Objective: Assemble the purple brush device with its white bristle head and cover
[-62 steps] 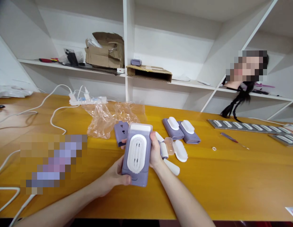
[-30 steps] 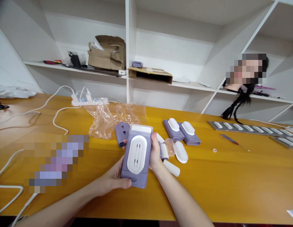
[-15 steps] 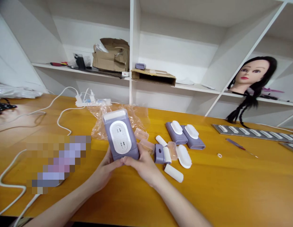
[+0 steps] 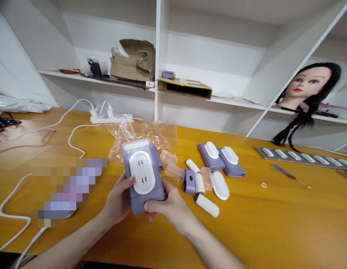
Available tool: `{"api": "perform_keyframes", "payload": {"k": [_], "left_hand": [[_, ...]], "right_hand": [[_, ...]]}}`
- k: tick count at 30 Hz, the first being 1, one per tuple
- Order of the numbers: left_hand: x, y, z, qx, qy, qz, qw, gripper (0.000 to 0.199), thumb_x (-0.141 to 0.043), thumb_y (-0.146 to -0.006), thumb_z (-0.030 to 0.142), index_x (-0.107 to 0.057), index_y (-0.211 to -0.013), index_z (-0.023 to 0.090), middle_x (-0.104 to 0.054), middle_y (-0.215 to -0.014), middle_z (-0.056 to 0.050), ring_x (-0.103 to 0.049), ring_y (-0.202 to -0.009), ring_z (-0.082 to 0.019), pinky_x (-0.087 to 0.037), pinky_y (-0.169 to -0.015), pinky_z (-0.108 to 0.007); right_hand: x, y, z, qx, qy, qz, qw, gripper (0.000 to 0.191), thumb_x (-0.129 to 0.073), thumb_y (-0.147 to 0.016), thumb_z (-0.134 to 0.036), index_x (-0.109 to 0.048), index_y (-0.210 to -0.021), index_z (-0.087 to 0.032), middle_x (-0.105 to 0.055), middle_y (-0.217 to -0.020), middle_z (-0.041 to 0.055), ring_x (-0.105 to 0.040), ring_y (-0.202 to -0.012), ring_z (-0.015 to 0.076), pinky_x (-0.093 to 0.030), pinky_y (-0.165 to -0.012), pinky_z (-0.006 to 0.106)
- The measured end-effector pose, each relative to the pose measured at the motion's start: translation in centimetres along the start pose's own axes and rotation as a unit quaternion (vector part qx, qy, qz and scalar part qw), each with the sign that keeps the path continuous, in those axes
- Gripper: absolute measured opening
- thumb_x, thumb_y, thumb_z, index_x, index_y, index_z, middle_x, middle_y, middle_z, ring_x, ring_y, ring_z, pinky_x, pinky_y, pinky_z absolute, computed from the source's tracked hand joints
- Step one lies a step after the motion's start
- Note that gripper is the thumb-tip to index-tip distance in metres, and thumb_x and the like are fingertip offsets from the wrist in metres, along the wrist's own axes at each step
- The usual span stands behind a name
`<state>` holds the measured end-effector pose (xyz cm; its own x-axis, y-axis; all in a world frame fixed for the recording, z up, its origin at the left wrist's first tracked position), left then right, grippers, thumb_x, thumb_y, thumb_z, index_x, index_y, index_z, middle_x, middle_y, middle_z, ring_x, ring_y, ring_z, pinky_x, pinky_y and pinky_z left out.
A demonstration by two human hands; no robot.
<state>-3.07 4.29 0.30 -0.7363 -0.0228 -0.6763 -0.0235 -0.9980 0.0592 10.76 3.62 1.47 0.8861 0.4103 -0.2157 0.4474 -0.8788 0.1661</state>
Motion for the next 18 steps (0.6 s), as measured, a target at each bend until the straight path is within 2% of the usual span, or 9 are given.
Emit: {"api": "perform_keyframes", "payload": {"k": [3,5,7,9,11,13,15,18], "left_hand": [[0.0,-0.1,-0.2,-0.017,0.022,0.042,0.999,0.040,-0.070,-0.067,0.032,-0.059,-0.105,0.023,-0.069,-0.086,0.001,-0.063,-0.084,-0.021,-0.049,-0.073,-0.030],[0.0,-0.1,-0.3,-0.031,0.022,0.049,0.998,0.041,-0.070,-0.066,0.031,-0.060,-0.105,0.023,-0.069,-0.086,0.001,-0.063,-0.082,-0.020,-0.049,-0.071,-0.028],[-0.1,-0.1,-0.3,-0.029,0.020,0.042,0.999,0.046,-0.072,-0.064,0.030,-0.060,-0.107,0.023,-0.070,-0.088,0.000,-0.064,-0.082,-0.021,-0.050,-0.070,-0.028],[-0.3,-0.3,-0.1,0.002,0.026,0.025,0.999,0.047,-0.073,-0.064,0.034,-0.062,-0.107,0.021,-0.071,-0.089,-0.002,-0.065,-0.083,-0.023,-0.051,-0.071,-0.030],[-0.6,-0.6,0.2,0.060,0.046,-0.008,0.997,0.048,-0.069,-0.067,0.045,-0.066,-0.104,0.016,-0.072,-0.091,-0.008,-0.066,-0.085,-0.027,-0.053,-0.073,-0.034],[-1.0,-0.8,0.6,0.110,0.069,-0.048,0.990,0.057,-0.061,-0.070,0.058,-0.069,-0.102,0.011,-0.072,-0.095,-0.014,-0.067,-0.086,-0.030,-0.054,-0.072,-0.038],[-1.1,-0.9,0.8,0.126,0.077,-0.062,0.987,0.062,-0.057,-0.071,0.064,-0.071,-0.098,0.010,-0.073,-0.096,-0.015,-0.069,-0.082,-0.031,-0.055,-0.069,-0.039],[-1.0,-0.8,0.8,0.113,0.079,-0.040,0.990,0.061,-0.059,-0.069,0.065,-0.074,-0.091,0.010,-0.074,-0.091,-0.014,-0.069,-0.075,-0.029,-0.056,-0.067,-0.038]], "right_hand": [[-0.4,-0.3,1.0,-0.053,-0.027,0.012,0.998,0.035,-0.078,-0.060,-0.024,-0.060,-0.088,-0.014,-0.067,-0.066,-0.0007,-0.061,-0.045,0.0101,-0.038,-0.042,0.018],[-0.7,-0.4,1.4,-0.077,-0.031,0.006,0.997,0.031,-0.076,-0.059,-0.022,-0.060,-0.084,-0.014,-0.067,-0.064,-0.0008,-0.062,-0.042,0.0108,-0.035,-0.039,0.017],[-0.7,-0.4,1.5,-0.071,-0.027,0.004,0.997,0.029,-0.074,-0.057,-0.020,-0.060,-0.082,-0.013,-0.066,-0.061,-0.0015,-0.061,-0.039,0.0109,-0.033,-0.037,0.017],[-0.7,-0.3,1.6,-0.060,-0.025,0.000,0.998,0.026,-0.073,-0.056,-0.022,-0.060,-0.077,-0.012,-0.065,-0.058,-0.0009,-0.060,-0.036,0.0106,-0.031,-0.036,0.017],[-0.8,-0.1,1.9,-0.066,-0.020,-0.012,0.998,0.021,-0.071,-0.056,-0.022,-0.059,-0.070,-0.012,-0.065,-0.056,0.0002,-0.059,-0.035,0.0103,-0.027,-0.034,0.017],[-1.1,0.1,2.5,-0.086,-0.010,-0.026,0.996,0.017,-0.069,-0.055,-0.019,-0.058,-0.067,-0.013,-0.064,-0.053,-0.0008,-0.056,-0.033,0.0094,-0.025,-0.033,0.017],[-1.4,0.2,2.8,-0.100,0.000,-0.023,0.995,0.016,-0.067,-0.054,-0.017,-0.058,-0.068,-0.015,-0.061,-0.049,-0.0041,-0.049,-0.030,0.0076,-0.023,-0.030,0.018],[-1.7,0.2,2.7,-0.095,0.022,0.006,0.995,0.017,-0.067,-0.052,-0.014,-0.059,-0.067,-0.017,-0.054,-0.045,-0.0085,-0.034,-0.030,0.0045,-0.021,-0.030,0.019]]}}
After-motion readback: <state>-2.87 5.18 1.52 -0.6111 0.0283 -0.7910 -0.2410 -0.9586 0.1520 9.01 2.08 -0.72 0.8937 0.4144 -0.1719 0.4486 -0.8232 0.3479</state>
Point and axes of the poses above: each hand's wrist, its own y-axis away from the middle knuckle, its own x-axis out of the back of the hand, z = x × y, the point moved 3 cm from there along -y, towards the middle knuckle
